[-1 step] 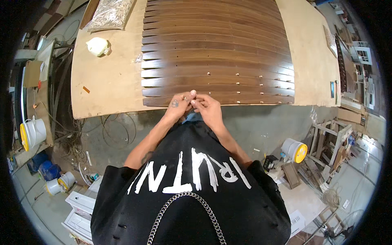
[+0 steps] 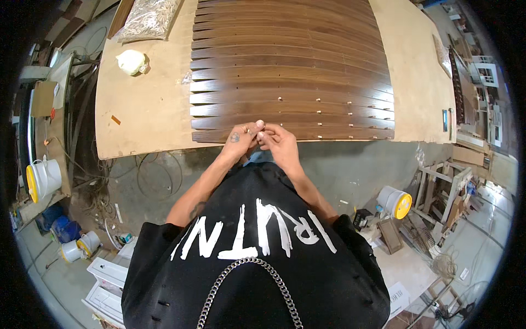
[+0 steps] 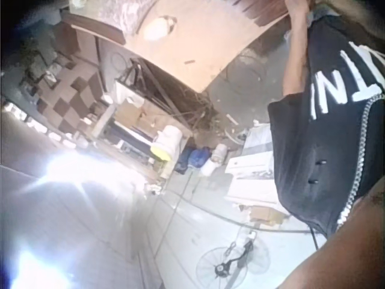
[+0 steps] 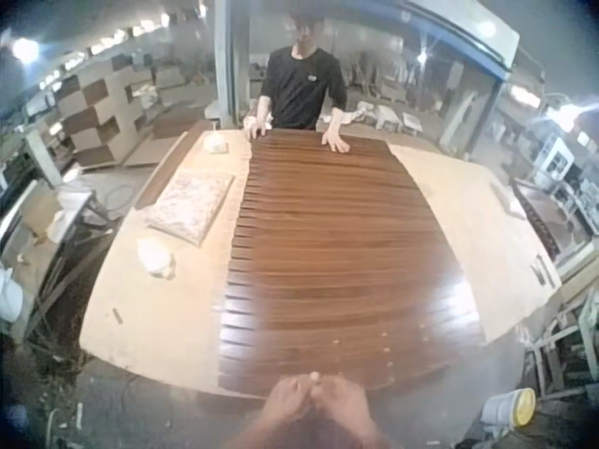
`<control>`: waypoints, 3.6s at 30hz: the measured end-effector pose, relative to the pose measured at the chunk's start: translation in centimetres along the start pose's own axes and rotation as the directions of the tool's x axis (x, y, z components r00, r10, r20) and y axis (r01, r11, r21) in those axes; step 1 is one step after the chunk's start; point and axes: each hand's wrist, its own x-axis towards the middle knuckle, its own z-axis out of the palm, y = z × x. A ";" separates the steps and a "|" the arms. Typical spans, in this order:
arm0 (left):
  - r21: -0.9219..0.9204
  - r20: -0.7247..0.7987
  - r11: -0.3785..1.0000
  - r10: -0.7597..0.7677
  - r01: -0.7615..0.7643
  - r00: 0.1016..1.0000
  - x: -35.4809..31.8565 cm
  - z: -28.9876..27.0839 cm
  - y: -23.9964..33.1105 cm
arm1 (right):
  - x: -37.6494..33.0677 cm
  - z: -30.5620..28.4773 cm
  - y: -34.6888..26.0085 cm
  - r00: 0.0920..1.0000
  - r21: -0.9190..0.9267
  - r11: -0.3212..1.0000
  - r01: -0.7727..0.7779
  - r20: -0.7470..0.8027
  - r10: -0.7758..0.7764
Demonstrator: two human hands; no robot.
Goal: Assembling a wooden lattice structure by inserting wooden pegs into pre-drilled holes in wood slats and securing them with a hammer.
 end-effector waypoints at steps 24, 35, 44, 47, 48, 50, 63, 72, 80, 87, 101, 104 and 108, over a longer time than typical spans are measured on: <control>-0.244 0.222 0.968 -0.011 0.066 0.975 -2.2 -4.7 -2.2 | 7.2 -4.8 1.0 0.809 -0.937 0.062 0.344 0.262 -0.526; -0.107 0.033 0.993 0.045 -0.041 0.998 -1.8 -2.1 -2.9 | -0.8 1.2 2.0 0.995 -0.125 0.989 0.076 0.069 -0.068; 0.248 0.013 0.943 0.228 -0.224 0.974 0.1 -1.5 -5.6 | -1.1 0.5 2.0 0.989 0.060 0.997 -0.057 0.140 0.048; 0.320 -0.050 0.904 0.316 -0.285 0.947 0.3 -1.2 -6.2 | -0.6 0.3 3.5 1.000 0.079 0.997 -0.007 0.022 0.005; 0.194 -0.039 0.967 0.173 -0.163 0.984 -0.3 -1.0 -4.8 | -0.4 0.0 4.0 0.996 0.106 0.992 0.062 -0.077 -0.054; 0.058 -0.019 0.998 0.032 -0.030 0.999 -0.9 -0.8 -3.7 | 0.9 -2.2 4.1 0.926 -0.275 0.945 0.177 -0.279 -0.255; -0.232 0.095 0.971 -0.031 0.053 0.995 -2.2 -3.3 -3.1 | 3.7 -4.0 4.7 0.791 -0.903 0.327 0.279 0.023 -0.611; -0.162 0.227 0.979 -0.087 0.125 0.970 -1.6 -3.6 -3.9 | -0.7 -1.2 1.6 0.935 -0.697 0.684 0.217 -0.053 -0.350; -0.007 0.317 0.997 -0.071 0.077 0.946 -2.4 -2.1 -3.7 | -3.2 0.2 2.8 0.988 -0.006 1.000 -0.005 0.154 0.006; -0.170 0.226 0.979 -0.074 0.114 0.971 -1.3 -2.2 -4.4 | -1.7 -2.9 4.6 0.852 -0.558 0.821 0.120 -0.367 -0.374; -0.218 0.298 0.976 0.080 -0.014 0.951 -2.2 -4.9 -4.5 | -0.8 -2.3 4.3 0.661 -0.914 0.217 0.342 0.070 -0.747; -0.049 0.352 0.992 0.123 -0.113 0.928 -2.8 -4.2 -5.0 | -1.5 -3.1 3.9 0.809 -0.954 0.193 0.228 0.075 -0.584; 0.262 0.335 0.873 0.316 -0.410 0.887 -2.8 -2.8 -6.5 | -3.0 -1.0 1.6 0.954 -0.521 0.827 0.211 -0.076 -0.292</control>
